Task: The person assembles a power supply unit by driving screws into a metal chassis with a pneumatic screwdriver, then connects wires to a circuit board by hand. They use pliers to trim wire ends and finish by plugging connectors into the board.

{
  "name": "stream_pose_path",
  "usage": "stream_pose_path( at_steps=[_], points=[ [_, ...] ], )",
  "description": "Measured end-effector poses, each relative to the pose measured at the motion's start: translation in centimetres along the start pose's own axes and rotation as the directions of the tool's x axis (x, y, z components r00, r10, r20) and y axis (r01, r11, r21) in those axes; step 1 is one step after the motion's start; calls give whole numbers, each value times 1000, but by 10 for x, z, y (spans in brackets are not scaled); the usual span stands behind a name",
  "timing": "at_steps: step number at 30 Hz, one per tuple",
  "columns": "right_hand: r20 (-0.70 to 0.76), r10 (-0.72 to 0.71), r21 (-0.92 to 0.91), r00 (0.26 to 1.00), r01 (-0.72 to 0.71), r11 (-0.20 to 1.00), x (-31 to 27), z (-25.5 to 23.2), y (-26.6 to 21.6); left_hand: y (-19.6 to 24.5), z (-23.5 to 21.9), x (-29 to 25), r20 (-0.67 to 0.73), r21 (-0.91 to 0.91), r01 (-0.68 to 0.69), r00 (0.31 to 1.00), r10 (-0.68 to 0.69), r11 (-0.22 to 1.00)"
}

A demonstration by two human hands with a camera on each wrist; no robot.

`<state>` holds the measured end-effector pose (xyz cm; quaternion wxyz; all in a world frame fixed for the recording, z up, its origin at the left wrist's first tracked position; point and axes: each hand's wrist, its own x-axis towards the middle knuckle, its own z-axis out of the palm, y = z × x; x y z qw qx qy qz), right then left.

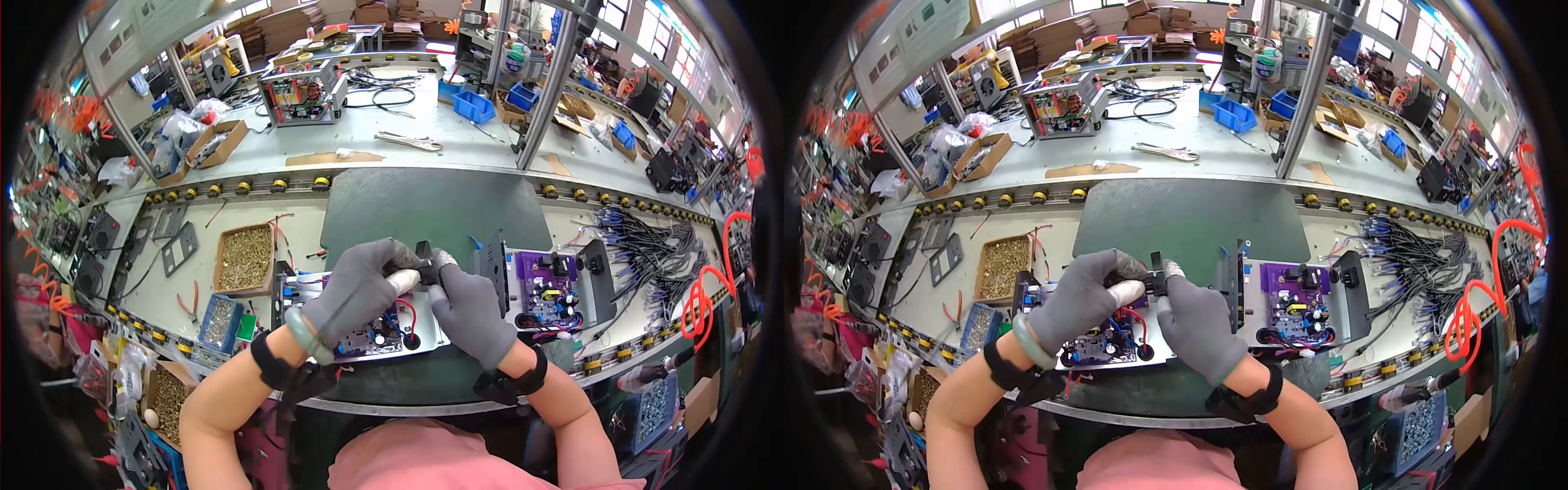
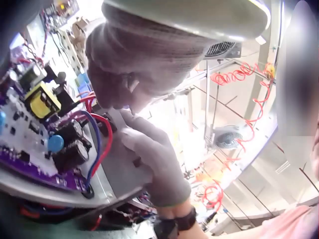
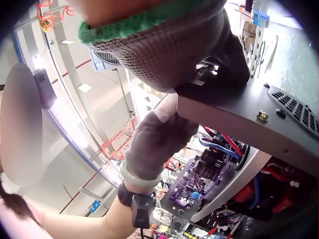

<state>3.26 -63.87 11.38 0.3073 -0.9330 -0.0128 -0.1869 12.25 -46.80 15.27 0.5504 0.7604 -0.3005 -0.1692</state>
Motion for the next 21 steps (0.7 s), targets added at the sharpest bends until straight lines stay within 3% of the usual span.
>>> stream_pose_path(
  at_steps=[2,4,5,7,8,10,14,17,19,21],
  points=[
    [66,12,-93,998,-6,996,-1,-4,-4,0,-3,7,35,-1,-82,996,82,997],
    [70,25,-109,997,-17,994,-2,-6,-6,5,-12,8,119,455,2,991,-63,890],
    [83,30,-130,996,-19,991,-2,-6,-7,5,-13,7,122,463,0,990,-64,886],
    [75,30,-121,997,-21,992,-3,-3,-5,3,-13,2,90,574,169,959,-267,801],
    [75,28,-120,997,-18,993,-3,-3,-5,-3,-11,1,89,578,169,959,-267,798],
    [74,32,-120,997,-23,993,-3,-2,-5,-15,-5,3,-14,367,176,983,-184,913],
    [70,53,-105,996,-45,993,-4,-2,-6,-16,-6,8,42,427,112,989,-144,897],
    [69,37,-98,997,-30,995,-5,-6,-7,-15,-11,11,97,450,120,979,-182,885],
    [46,21,-88,999,-17,996,-3,-4,-6,-10,-19,11,180,237,292,924,-338,927],
    [30,8,-79,1000,-6,997,-4,-2,-5,-9,-18,13,185,257,286,923,-337,923]
  ],
)
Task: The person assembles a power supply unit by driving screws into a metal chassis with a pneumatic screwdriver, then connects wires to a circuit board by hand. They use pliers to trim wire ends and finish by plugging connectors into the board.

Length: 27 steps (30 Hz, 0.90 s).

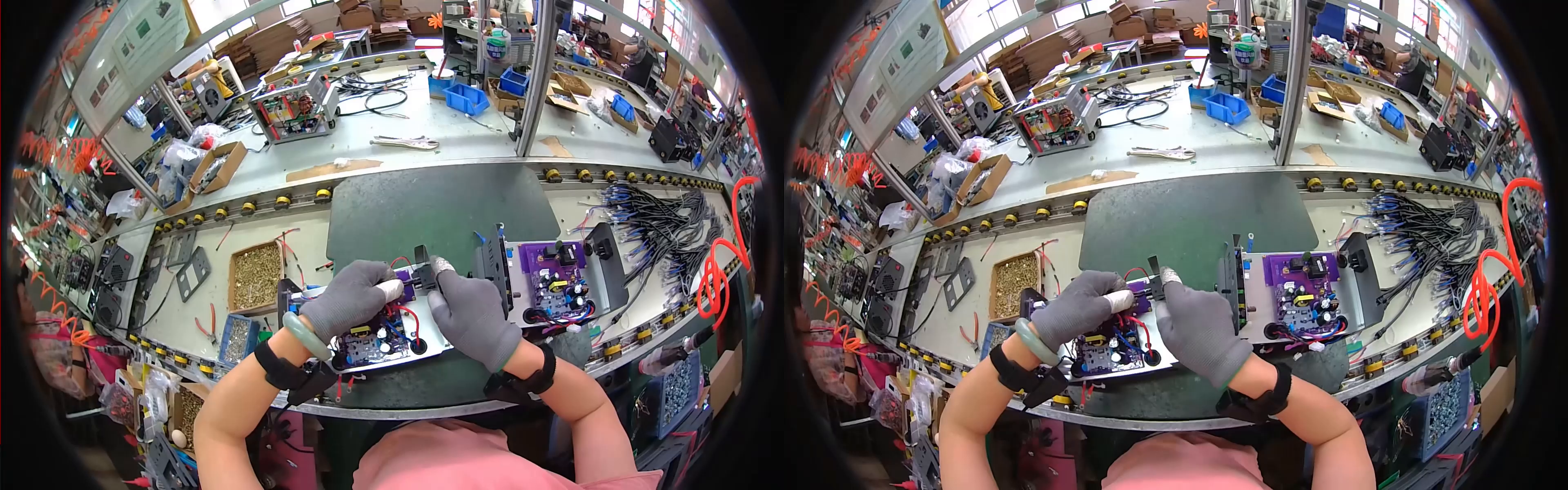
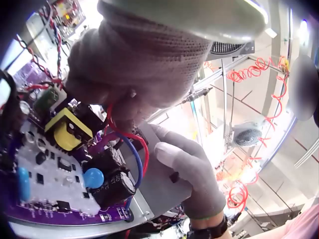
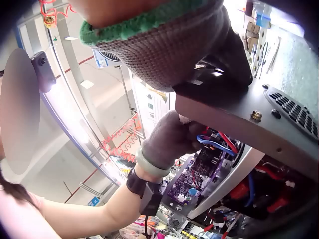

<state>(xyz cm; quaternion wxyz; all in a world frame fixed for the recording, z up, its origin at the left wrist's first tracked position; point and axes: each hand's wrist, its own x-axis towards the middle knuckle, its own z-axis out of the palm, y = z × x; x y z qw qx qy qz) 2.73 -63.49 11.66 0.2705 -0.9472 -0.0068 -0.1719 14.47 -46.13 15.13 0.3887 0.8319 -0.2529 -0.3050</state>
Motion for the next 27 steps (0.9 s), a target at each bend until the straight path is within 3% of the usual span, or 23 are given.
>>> stream_pose_path(
  at_steps=[5,7,11,14,18,20,23,25,27],
  points=[
    [-38,15,25,999,-14,1000,1,1,-1,-2,-2,9,49,168,-47,998,39,985],
    [-41,12,29,999,-11,1000,1,2,0,1,4,8,-45,411,-49,996,74,911],
    [-49,-12,37,999,14,999,1,2,2,-4,-1,7,-7,237,-47,999,50,971],
    [-48,9,39,999,-7,999,-1,1,-2,-7,6,8,-61,306,-143,984,169,941],
    [-80,15,44,997,-11,999,-1,6,-2,-5,17,12,-135,452,-169,958,254,876],
    [-78,20,43,997,-17,999,0,6,-2,-6,23,13,-197,503,-218,913,356,836],
    [-73,22,79,997,-16,997,2,8,-4,1,21,10,-159,564,-222,916,369,795],
    [-35,61,105,998,-57,993,5,6,-5,-6,15,12,-107,554,-348,871,480,756],
    [-27,53,169,998,-47,984,5,18,1,10,9,4,-30,660,-270,923,383,701]
  ],
)
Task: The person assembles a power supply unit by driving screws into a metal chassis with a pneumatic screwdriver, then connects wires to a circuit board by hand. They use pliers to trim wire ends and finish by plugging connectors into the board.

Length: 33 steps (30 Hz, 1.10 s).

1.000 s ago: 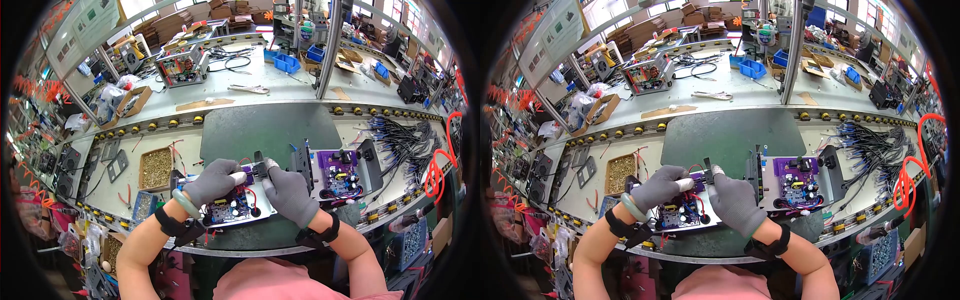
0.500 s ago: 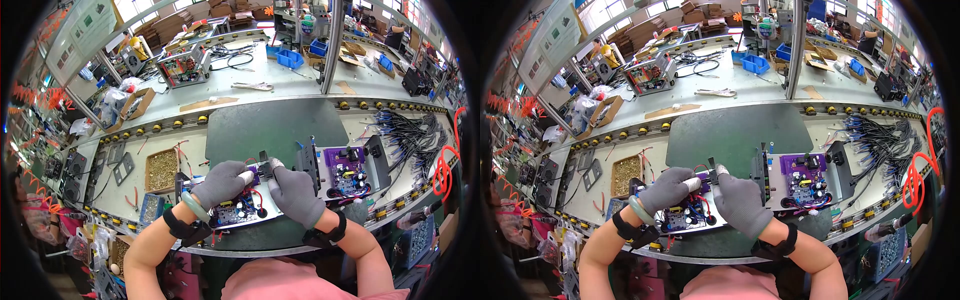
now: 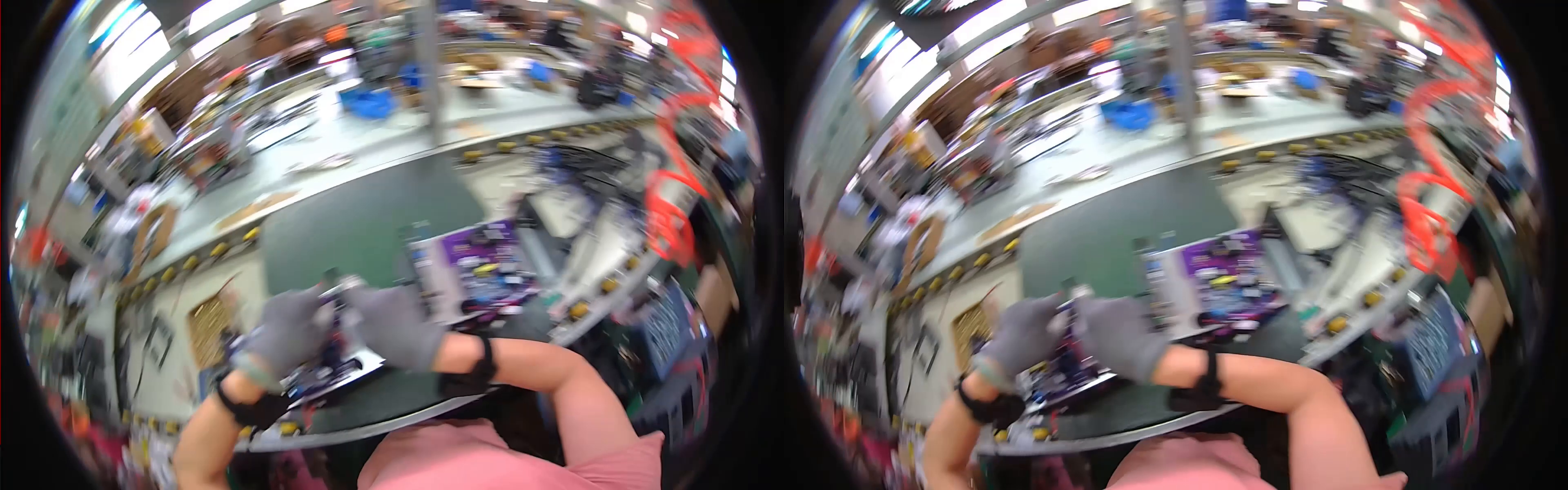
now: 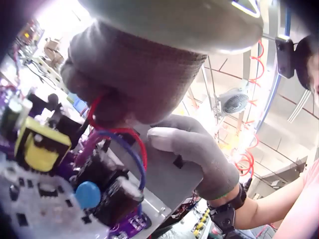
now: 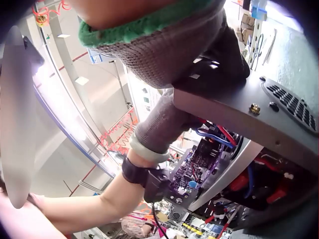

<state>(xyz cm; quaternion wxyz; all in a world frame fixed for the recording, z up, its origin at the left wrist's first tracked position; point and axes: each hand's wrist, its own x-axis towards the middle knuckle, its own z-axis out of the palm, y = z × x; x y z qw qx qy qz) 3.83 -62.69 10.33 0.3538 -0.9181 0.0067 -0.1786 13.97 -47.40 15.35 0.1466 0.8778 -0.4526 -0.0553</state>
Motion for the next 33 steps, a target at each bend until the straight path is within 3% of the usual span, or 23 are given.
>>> stream_pose_path(
  at_steps=[1,2,3,4,5,6,8,9,11,12,13,14,17,18,20,22,24,26,28,29,30,32,33],
  points=[
    [47,34,-89,998,-30,996,-2,-3,-8,-5,-6,2,14,33,-105,994,104,994],
    [187,17,-177,982,16,984,-3,-15,-18,3,-20,4,106,188,-141,987,122,972],
    [110,-33,-2,993,33,999,-9,-16,-21,12,-34,8,238,254,-178,964,117,951],
    [18,-97,170,995,93,981,-15,-22,-18,19,-39,10,24,360,-263,962,273,895],
    [-72,-126,154,989,136,979,-26,-47,-22,35,-44,19,-149,366,-264,930,336,892],
    [-149,-175,142,973,197,970,-36,-66,-26,44,-39,26,-314,443,-311,825,470,841],
    [-381,-125,-219,916,42,975,-45,-104,-3,89,-44,27,-15,329,-231,968,250,916],
    [-464,-173,-408,869,-36,912,-47,-122,30,77,-18,31,-81,550,-461,800,594,696],
    [-609,-60,-495,791,-320,808,-64,-155,74,86,6,29,155,489,-490,863,481,721],
    [-642,62,-463,764,-451,763,-77,-158,87,89,17,26,214,364,-422,906,366,831],
    [-468,341,-232,815,-486,843,-86,-158,98,81,27,25,204,198,-383,916,345,902],
    [-469,337,-238,816,-484,842,-84,-155,103,79,28,23,204,23,-329,926,318,944],
    [-498,292,-347,816,-496,796,-82,-140,99,76,18,14,74,-140,-311,944,323,940],
    [-488,232,-378,841,-443,813,-83,-133,98,73,16,11,77,-138,-260,959,272,956],
    [-425,166,-449,890,-366,815,-85,-129,78,61,14,4,55,-147,-306,947,316,941],
    [-430,183,-315,884,-337,887,-86,-124,54,49,5,-9,64,-110,-273,958,281,956],
    [-375,126,-303,918,-250,919,-84,-118,44,37,3,-21,30,-128,-236,970,242,963],
    [-192,442,-299,876,-481,824,-80,-123,42,26,2,-31,77,-114,-117,989,126,987],
    [-11,408,-11,913,-408,913,-75,-143,68,18,4,-36,57,-9,-198,979,198,980],
    [131,481,102,867,-494,864,-60,-157,76,16,5,-38,30,-31,-202,979,203,979],
    [64,332,263,941,-336,904,-52,-153,105,17,5,-39,22,-29,-176,984,177,984],
    [112,244,349,963,-268,898,-18,-151,137,20,4,-37,57,-13,-166,984,166,986],
    [297,365,378,882,-460,804,2,-153,137,21,3,-36,85,-38,-127,988,129,991]
  ],
)
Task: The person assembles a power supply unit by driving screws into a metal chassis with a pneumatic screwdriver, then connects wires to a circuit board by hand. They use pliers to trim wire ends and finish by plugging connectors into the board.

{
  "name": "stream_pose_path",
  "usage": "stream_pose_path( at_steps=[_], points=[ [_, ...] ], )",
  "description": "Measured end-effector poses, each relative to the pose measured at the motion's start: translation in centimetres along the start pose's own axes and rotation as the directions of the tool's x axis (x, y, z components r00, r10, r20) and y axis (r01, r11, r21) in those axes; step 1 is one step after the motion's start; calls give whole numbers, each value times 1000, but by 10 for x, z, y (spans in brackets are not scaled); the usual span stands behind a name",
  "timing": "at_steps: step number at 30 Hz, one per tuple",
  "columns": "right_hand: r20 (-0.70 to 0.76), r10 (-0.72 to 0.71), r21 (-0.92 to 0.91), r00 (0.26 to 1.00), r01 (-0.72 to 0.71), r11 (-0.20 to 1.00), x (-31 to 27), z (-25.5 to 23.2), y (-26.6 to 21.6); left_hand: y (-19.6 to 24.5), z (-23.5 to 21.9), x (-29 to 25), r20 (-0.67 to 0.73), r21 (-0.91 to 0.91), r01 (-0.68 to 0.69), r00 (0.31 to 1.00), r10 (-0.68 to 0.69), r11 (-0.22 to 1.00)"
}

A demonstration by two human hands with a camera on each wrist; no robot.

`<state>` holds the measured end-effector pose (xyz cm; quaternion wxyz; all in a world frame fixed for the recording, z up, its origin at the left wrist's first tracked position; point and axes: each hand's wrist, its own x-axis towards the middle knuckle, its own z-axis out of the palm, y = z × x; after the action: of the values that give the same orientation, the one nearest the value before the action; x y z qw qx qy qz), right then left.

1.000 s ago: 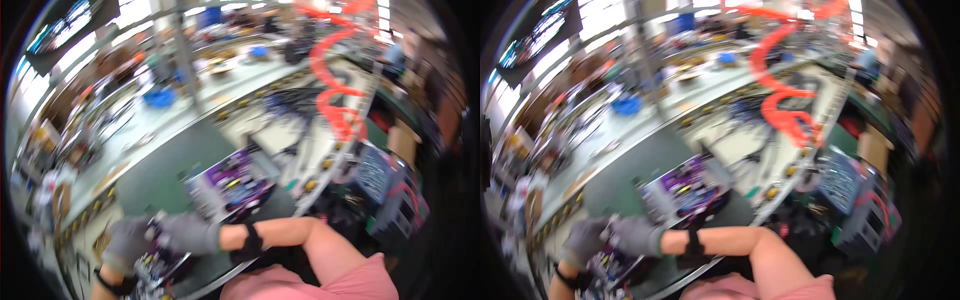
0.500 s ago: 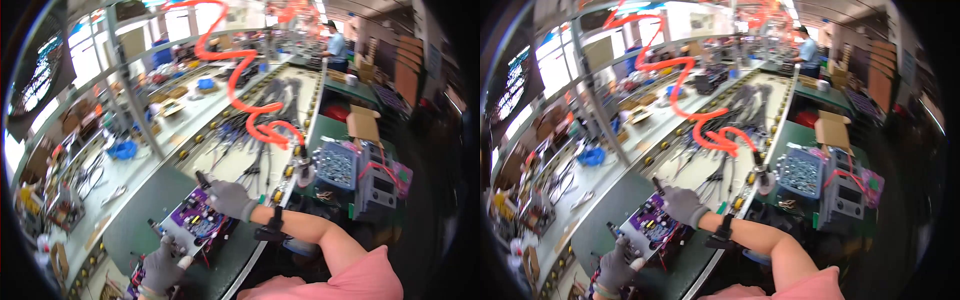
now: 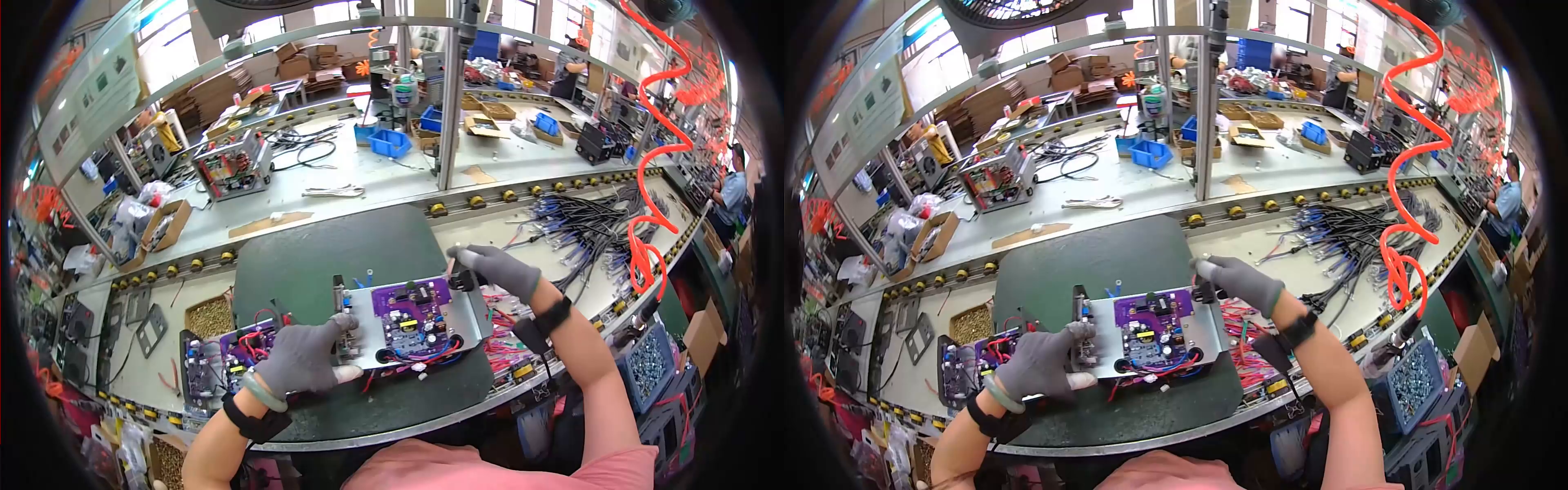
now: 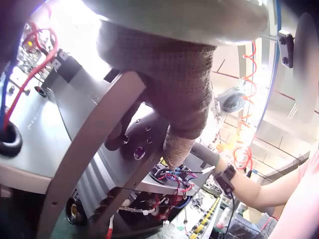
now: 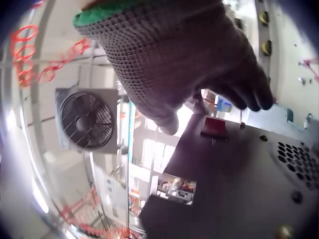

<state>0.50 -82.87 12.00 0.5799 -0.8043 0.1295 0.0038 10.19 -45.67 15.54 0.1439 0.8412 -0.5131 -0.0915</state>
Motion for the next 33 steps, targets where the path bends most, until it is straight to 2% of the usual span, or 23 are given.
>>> stream_pose_path(
  at_steps=[1,2,3,6,7,8,9,10,11,13,14,15,17,19,21,22,24,25,27,28,30,31,33],
  points=[
    [128,195,62,972,-204,977,13,-1,-6,1,-1,1,-5,1,11,1000,-11,1000],
    [184,196,216,963,-234,948,25,-3,-1,3,-1,2,3,13,0,1000,0,1000],
    [196,190,207,962,-230,951,34,-5,-1,2,-2,2,13,24,-9,1000,9,1000],
    [144,-39,-128,989,58,990,46,3,-27,-1,-1,0,39,28,-24,999,23,999],
    [153,-40,-135,987,61,989,42,12,-37,0,-3,1,79,29,-23,997,21,999],
    [156,-263,-389,952,304,870,37,21,-45,-1,-3,1,62,34,-40,997,38,999],
    [217,-459,-600,861,489,633,30,30,-54,1,-3,2,59,26,-32,998,31,999],
    [225,-358,-626,906,416,660,16,42,-69,2,-3,1,35,35,-46,998,45,998],
    [230,-348,-621,909,412,666,16,45,-64,2,-2,0,16,44,-61,998,60,997],
    [114,-199,-338,973,226,913,17,50,-56,0,-2,-1,14,45,-61,998,61,997],
    [102,-81,-210,992,101,972,16,50,-60,0,-1,-1,2,49,-65,998,65,997],
    [107,-64,-211,992,86,974,13,52,-66,0,2,-3,10,33,-62,998,62,998],
    [219,91,-349,971,-9,937,7,55,-84,-1,1,-1,-22,49,-71,997,73,996],
    [225,84,-288,971,-16,957,9,55,-76,1,0,-1,-13,51,-72,997,72,996],
    [299,-72,-186,952,132,974,16,53,-65,0,1,-2,-37,48,-76,996,78,996],
    [300,-68,-187,951,129,974,20,52,-58,-1,2,-2,-36,44,-76,996,77,996],
    [264,-114,-334,958,201,921,25,52,-49,-3,4,-2,-46,54,-85,995,88,995],
    [265,-110,-333,958,198,922,24,54,-53,-3,3,-2,-43,51,-84,995,86,995],
    [180,-143,-723,973,229,651,20,55,-64,0,1,-2,2,73,-48,999,48,996],
    [174,-139,-722,975,222,655,22,54,-62,1,0,-2,8,71,-54,999,53,996],
    [155,-189,-868,970,225,442,27,50,-59,2,-1,-1,4,61,-45,999,45,997],
    [150,-185,-868,971,219,445,28,49,-63,2,-1,-1,9,59,-51,999,50,997],
    [188,-32,-870,982,182,458,28,47,-72,1,0,0,-4,60,-56,998,56,997]
  ],
)
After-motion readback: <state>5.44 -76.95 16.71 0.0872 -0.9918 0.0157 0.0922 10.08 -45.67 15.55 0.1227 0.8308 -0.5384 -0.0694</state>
